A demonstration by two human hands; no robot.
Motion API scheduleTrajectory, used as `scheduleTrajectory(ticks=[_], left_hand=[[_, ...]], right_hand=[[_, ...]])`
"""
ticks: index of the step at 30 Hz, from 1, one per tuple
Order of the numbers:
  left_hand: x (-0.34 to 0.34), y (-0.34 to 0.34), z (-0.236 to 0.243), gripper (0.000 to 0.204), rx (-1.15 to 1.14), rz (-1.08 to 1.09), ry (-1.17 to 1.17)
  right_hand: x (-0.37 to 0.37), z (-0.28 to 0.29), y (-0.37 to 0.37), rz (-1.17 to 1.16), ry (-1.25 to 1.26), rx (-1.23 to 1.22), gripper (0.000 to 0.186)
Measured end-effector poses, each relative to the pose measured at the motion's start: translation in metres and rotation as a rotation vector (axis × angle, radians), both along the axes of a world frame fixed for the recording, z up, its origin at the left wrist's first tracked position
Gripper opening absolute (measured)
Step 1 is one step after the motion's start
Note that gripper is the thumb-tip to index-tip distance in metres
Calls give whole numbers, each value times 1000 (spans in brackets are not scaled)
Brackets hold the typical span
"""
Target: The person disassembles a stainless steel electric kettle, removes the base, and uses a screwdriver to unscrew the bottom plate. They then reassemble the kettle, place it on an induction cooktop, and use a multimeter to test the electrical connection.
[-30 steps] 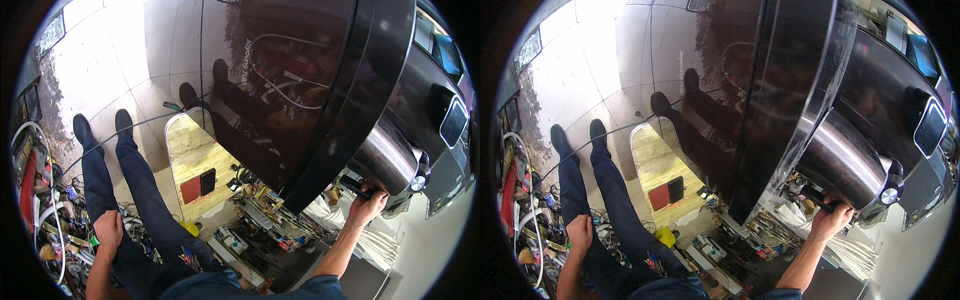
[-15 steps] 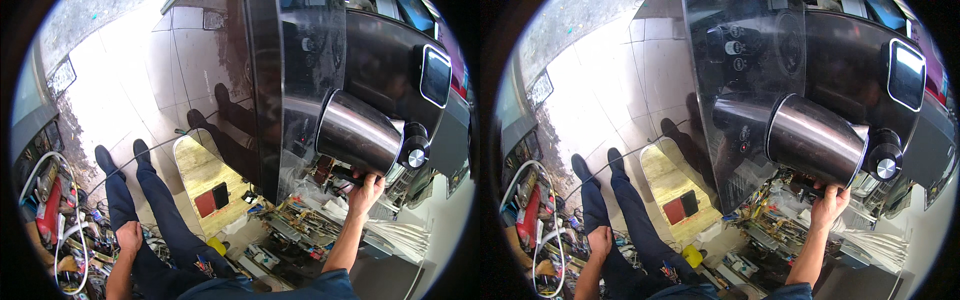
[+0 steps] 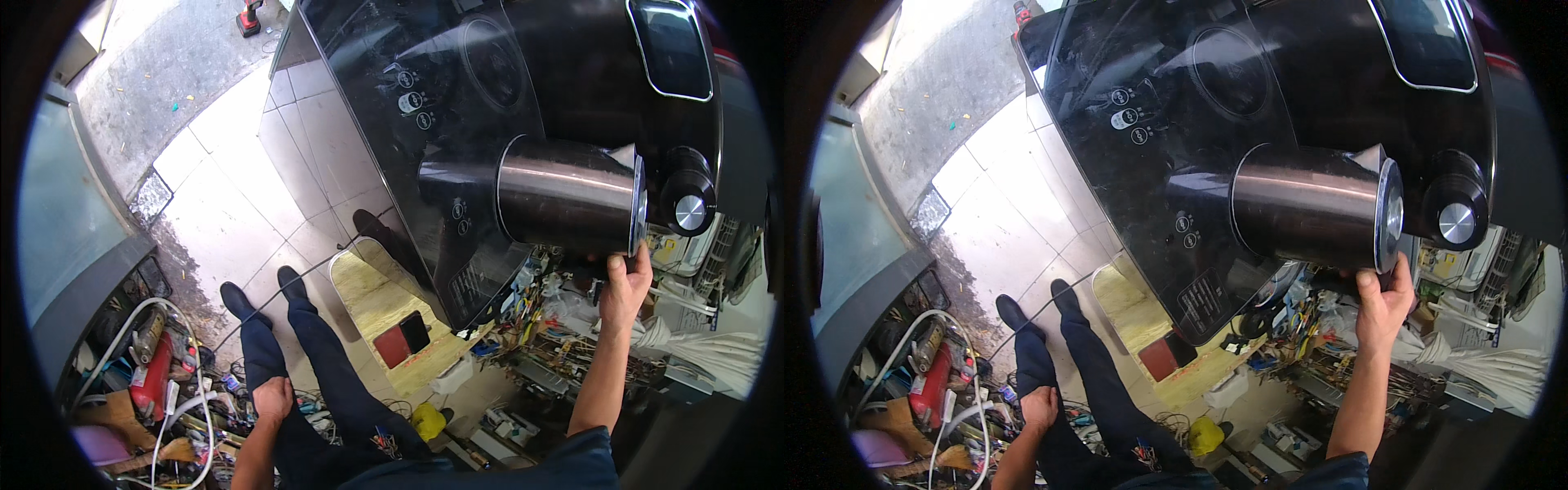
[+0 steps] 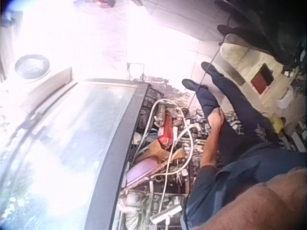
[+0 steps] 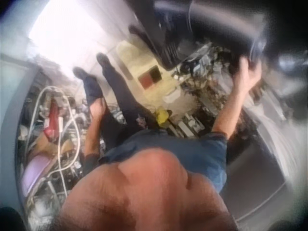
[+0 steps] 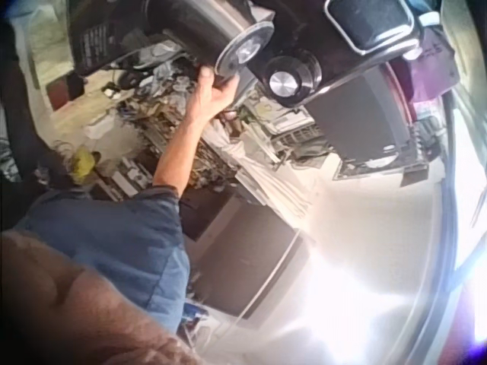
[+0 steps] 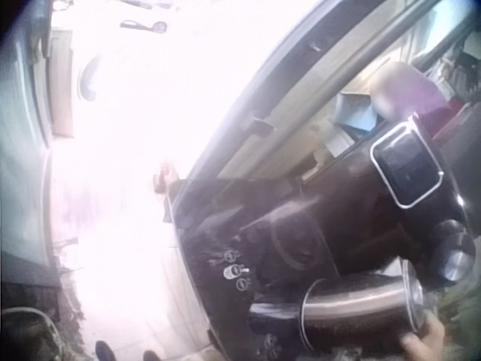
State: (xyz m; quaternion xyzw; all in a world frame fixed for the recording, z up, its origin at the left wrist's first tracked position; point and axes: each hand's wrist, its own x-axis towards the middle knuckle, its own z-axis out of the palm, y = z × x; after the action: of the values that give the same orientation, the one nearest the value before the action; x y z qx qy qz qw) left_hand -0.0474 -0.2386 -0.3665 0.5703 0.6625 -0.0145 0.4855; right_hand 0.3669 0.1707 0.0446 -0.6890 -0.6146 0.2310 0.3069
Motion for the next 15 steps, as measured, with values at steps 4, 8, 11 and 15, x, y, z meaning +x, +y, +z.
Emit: scheduleTrajectory(ticks=[4,8,11,15], left_hand=[[2,-1,2,29,4,3,-4],[3,0,1,30,-26,-20,12],[7,-3,1,32,-39,-29,28],[10,-3,-1,33,-37,-33,24]], right_hand=[[6,5,-3,-38,-22,-24,52],[5,8,-6,-66,-71,-38,52],[5,11,-5,-82,-95,-46,53],[2,10,-6,-55,-96,-18,65]])
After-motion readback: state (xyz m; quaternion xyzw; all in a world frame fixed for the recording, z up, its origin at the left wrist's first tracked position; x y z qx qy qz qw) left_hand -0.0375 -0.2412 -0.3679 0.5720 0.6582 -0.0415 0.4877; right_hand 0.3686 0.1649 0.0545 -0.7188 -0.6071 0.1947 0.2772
